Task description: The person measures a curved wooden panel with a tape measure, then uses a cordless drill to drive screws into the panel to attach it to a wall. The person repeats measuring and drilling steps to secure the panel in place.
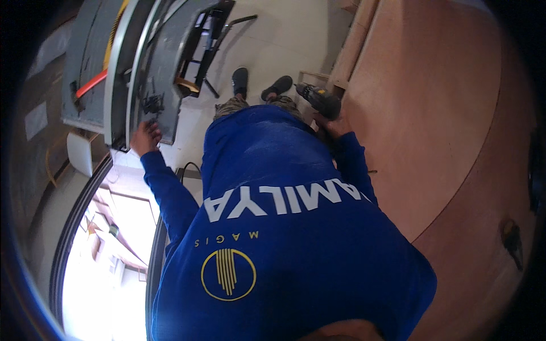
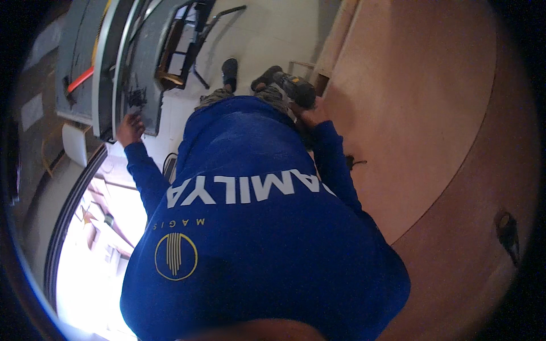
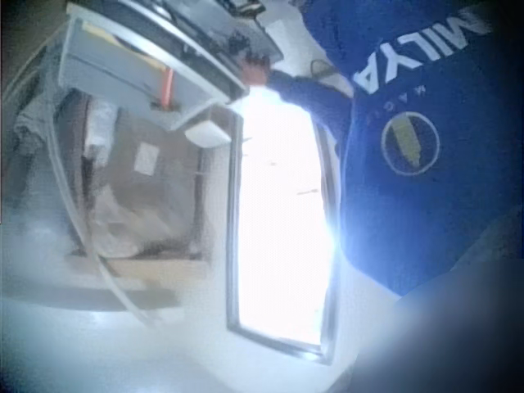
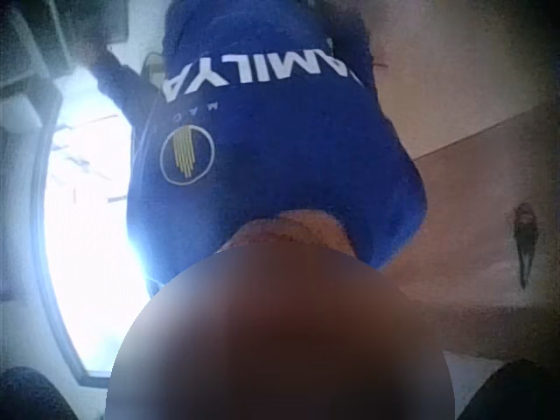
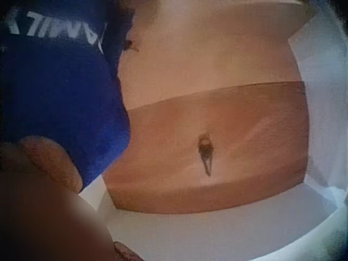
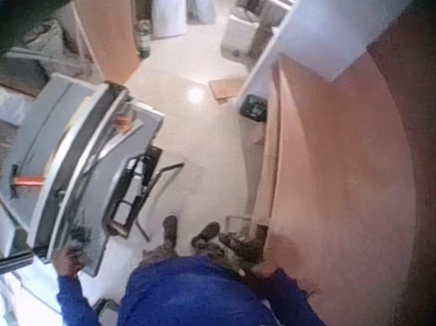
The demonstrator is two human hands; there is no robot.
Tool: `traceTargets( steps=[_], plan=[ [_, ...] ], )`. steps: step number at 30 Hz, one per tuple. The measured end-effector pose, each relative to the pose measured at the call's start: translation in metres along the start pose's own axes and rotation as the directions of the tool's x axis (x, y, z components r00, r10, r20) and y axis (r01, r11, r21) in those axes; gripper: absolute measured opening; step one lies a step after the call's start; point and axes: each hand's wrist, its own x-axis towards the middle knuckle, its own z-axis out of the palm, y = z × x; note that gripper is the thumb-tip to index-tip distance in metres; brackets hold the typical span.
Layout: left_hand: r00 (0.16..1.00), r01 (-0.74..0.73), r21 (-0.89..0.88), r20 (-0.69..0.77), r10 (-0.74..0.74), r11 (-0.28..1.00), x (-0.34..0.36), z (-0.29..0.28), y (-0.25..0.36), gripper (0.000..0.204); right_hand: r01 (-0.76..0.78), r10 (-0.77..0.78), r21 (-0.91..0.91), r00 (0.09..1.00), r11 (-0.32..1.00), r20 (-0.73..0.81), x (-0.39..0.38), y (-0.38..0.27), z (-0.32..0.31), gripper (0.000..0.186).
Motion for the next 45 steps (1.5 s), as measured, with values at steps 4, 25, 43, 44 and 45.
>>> traceTargets(
  steps=[4, 25, 43, 44, 45],
  plan=[
    [0.976, 0.07, -0.104, -0.197, -0.09, 0.992, -0.025, -0.003, 0.012, 0.023, -0.057, 0.066, 0.197, 0.997, 0.979, -0.041, -0.005, 0.007, -0.012, 0.034],
    [0.309, 0.153, 0.507, 0.79, -0.529, 0.848, -0.184, 0.468, -0.016, 0.028, 0.123, 0.073, 0.485, 0.928, 0.866, -0.366, -0.079, 0.081, -0.043, 0.035],
    [0.26, 0.42, 0.523, 0.713, -0.651, 0.741, -0.236, 0.543, -0.094, 0.025, 0.084, 0.196, 0.484, 0.844, 0.871, -0.499, -0.059, 0.117, -0.051, 0.035],
    [0.25, 0.431, 0.522, 0.715, -0.653, 0.736, -0.234, 0.546, -0.095, 0.025, 0.074, 0.199, 0.479, 0.847, 0.875, -0.494, -0.057, 0.117, -0.051, 0.035],
    [0.237, 0.443, 0.524, 0.714, -0.659, 0.727, -0.233, 0.549, -0.095, 0.024, 0.064, 0.205, 0.477, 0.847, 0.877, -0.49, -0.056, 0.116, -0.051, 0.035]
  ],
)
